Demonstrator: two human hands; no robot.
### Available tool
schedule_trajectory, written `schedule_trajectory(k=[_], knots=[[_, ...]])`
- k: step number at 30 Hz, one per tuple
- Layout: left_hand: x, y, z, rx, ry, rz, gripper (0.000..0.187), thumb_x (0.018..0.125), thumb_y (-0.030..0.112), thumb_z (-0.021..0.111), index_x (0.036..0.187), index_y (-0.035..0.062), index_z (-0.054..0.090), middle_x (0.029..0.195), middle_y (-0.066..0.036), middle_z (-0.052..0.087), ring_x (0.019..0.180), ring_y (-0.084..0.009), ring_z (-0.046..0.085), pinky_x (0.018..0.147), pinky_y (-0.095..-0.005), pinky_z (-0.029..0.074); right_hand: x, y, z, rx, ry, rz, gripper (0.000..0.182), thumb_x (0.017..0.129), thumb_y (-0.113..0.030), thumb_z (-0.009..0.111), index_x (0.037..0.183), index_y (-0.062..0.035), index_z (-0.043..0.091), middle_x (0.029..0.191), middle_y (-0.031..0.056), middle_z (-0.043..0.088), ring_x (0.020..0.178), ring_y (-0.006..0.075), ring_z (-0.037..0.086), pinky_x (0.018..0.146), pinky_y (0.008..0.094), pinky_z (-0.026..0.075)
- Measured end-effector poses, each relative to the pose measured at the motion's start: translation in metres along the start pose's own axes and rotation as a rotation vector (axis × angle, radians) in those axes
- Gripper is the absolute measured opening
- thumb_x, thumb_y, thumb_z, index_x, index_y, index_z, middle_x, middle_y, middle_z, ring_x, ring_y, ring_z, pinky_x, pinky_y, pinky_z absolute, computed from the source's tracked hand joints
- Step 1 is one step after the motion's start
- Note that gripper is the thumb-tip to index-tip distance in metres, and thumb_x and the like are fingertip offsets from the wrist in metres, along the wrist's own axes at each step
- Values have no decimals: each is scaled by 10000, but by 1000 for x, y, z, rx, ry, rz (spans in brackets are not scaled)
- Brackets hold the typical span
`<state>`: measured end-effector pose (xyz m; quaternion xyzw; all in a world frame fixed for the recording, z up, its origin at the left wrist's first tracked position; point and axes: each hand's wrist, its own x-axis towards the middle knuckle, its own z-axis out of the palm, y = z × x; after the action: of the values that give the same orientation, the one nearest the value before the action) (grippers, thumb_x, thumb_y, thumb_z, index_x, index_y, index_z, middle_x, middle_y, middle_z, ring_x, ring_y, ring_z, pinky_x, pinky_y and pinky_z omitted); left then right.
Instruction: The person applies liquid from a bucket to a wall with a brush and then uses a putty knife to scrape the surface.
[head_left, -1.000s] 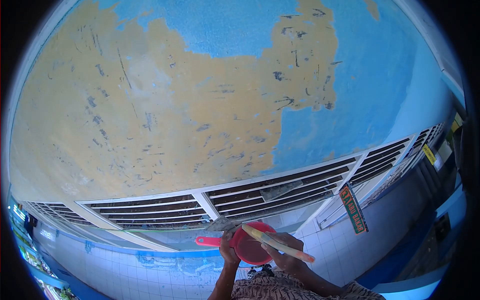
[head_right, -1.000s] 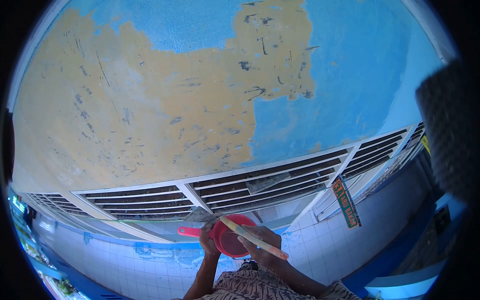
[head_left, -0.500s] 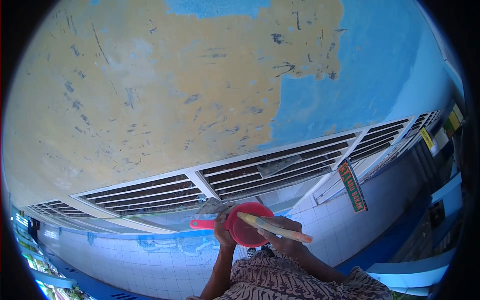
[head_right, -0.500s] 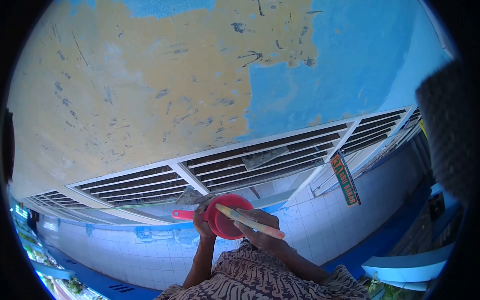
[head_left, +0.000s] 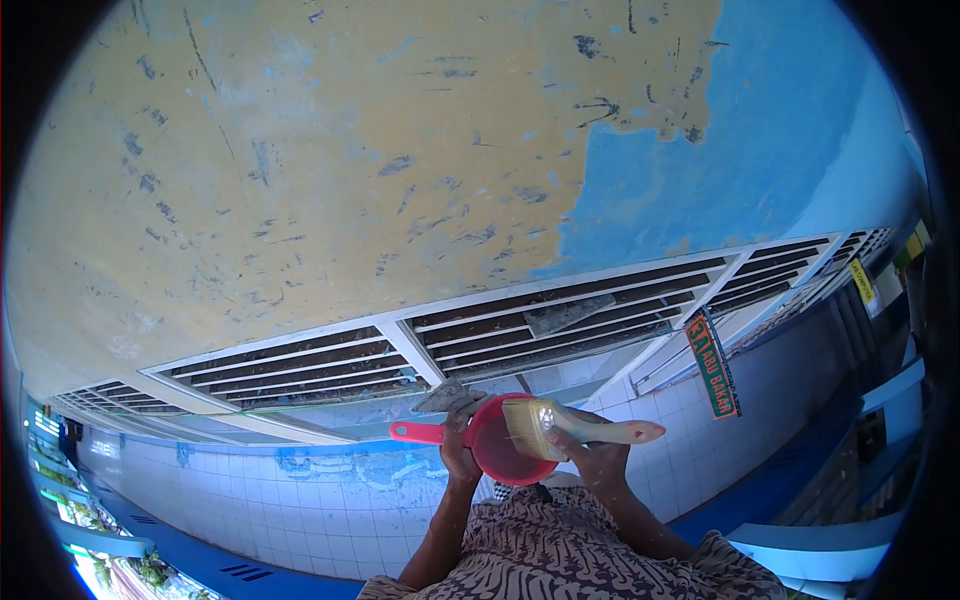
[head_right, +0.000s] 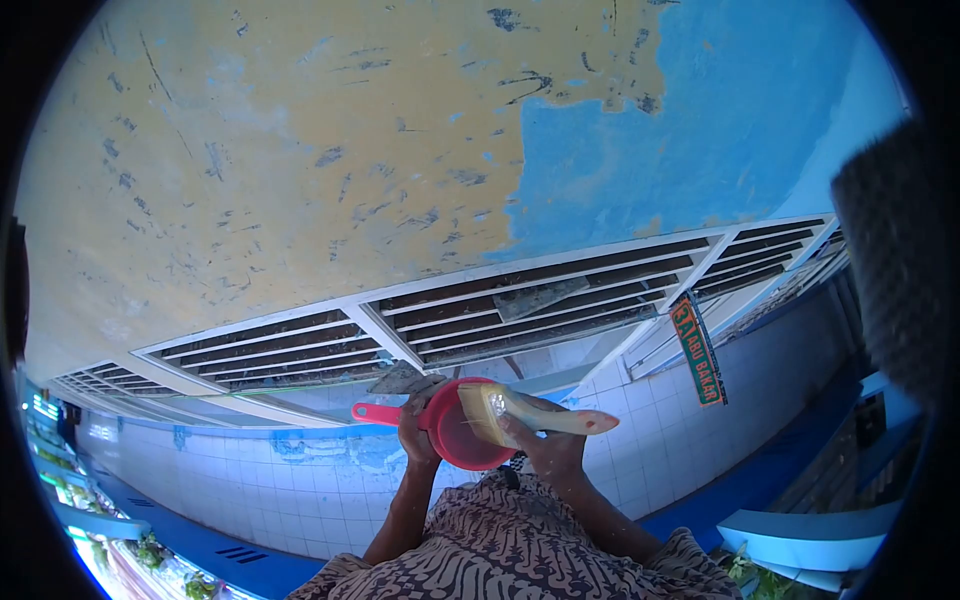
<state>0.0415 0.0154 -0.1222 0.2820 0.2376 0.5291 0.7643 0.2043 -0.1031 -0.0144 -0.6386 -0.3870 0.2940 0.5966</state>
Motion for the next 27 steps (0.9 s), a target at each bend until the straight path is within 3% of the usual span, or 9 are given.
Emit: schedule_trajectory(k=[3, 7, 9, 12, 14, 17, 19, 24, 27], knots=[[-1, 7, 3, -53, -112, -6, 525, 978, 282, 385, 1262, -123, 559, 1259, -214, 613, 1197, -324, 580, 1056, -440, 455, 18, -1, -11, 531, 143, 236, 358, 828, -26, 761, 1133, 120, 645, 997, 130, 698, 891, 172, 678, 833, 291, 541], [1, 13, 14, 28, -51, 14, 587, 963, 349, 415, 1268, -136, 544, 1241, -224, 630, 1170, -328, 592, 1073, -430, 434, 77, -23, -51, 924, 354, 137, 429, 880, -32, 671, 1268, 105, 549, 1183, 137, 640, 1066, 233, 651, 941, 364, 528], [1, 14, 14, 56, -6, 23, 597, 965, 363, 413, 1267, -136, 544, 1231, -215, 633, 1164, -319, 592, 1068, -432, 437, 113, -57, -72, 938, 539, -154, 388, 873, -8, 697, 1211, 127, 564, 1153, 143, 632, 1071, 231, 645, 958, 353, 526], [-5, 23, 18, 60, -40, 35, 589, 965, 361, 417, 1256, -134, 547, 1219, -200, 638, 1159, -312, 592, 1063, -429, 440, 167, -71, -95, 679, 794, -501, 381, 889, -106, 751, 1179, 95, 606, 1118, 148, 652, 1025, 226, 652, 928, 354, 533], [-8, 22, 14, 55, -6, 46, 588, 963, 363, 417, 1254, -132, 546, 1215, -198, 640, 1154, -308, 594, 1057, -428, 443, 186, -82, -87, 90, 1176, -621, 395, 881, -208, 796, 1127, 66, 652, 1084, 147, 674, 967, 215, 654, 872, 359, 543], [-10, 16, 11, 36, 42, 55, 593, 956, 369, 419, 1254, -129, 541, 1203, -190, 641, 1146, -304, 596, 1047, -426, 449, 182, -68, -20, -353, 946, -690, 316, 903, -168, 768, 1112, 42, 656, 1056, 150, 674, 955, 263, 656, 874, 380, 542], [-10, 16, 11, 31, 49, 43, 598, 952, 373, 423, 1257, -128, 536, 1196, -182, 640, 1142, -303, 596, 1044, -426, 451, 177, -46, 36, -186, 729, -1182, 220, 875, -48, 748, 1071, 25, 679, 1077, 190, 697, 992, 300, 695, 876, 404, 552], [-10, 16, 10, 30, 22, 69, 625, 928, 390, 432, 1257, -131, 529, 1177, -174, 629, 1144, -307, 590, 1033, -427, 455, 150, -38, 47, -4, 265, -1002, 278, 803, -64, 810, 1051, 1, 704, 1022, 192, 715, 922, 284, 715, 882, 392, 555], [-11, 16, -8, 53, 44, 73, 623, 912, 375, 429, 1257, -135, 529, 1203, -198, 627, 1148, -323, 590, 1035, -440, 455, 179, -32, -32, 348, 673, -414, 415, 785, -91, 838, 1140, 25, 657, 1125, 111, 669, 991, 193, 646, 875, 347, 540]])
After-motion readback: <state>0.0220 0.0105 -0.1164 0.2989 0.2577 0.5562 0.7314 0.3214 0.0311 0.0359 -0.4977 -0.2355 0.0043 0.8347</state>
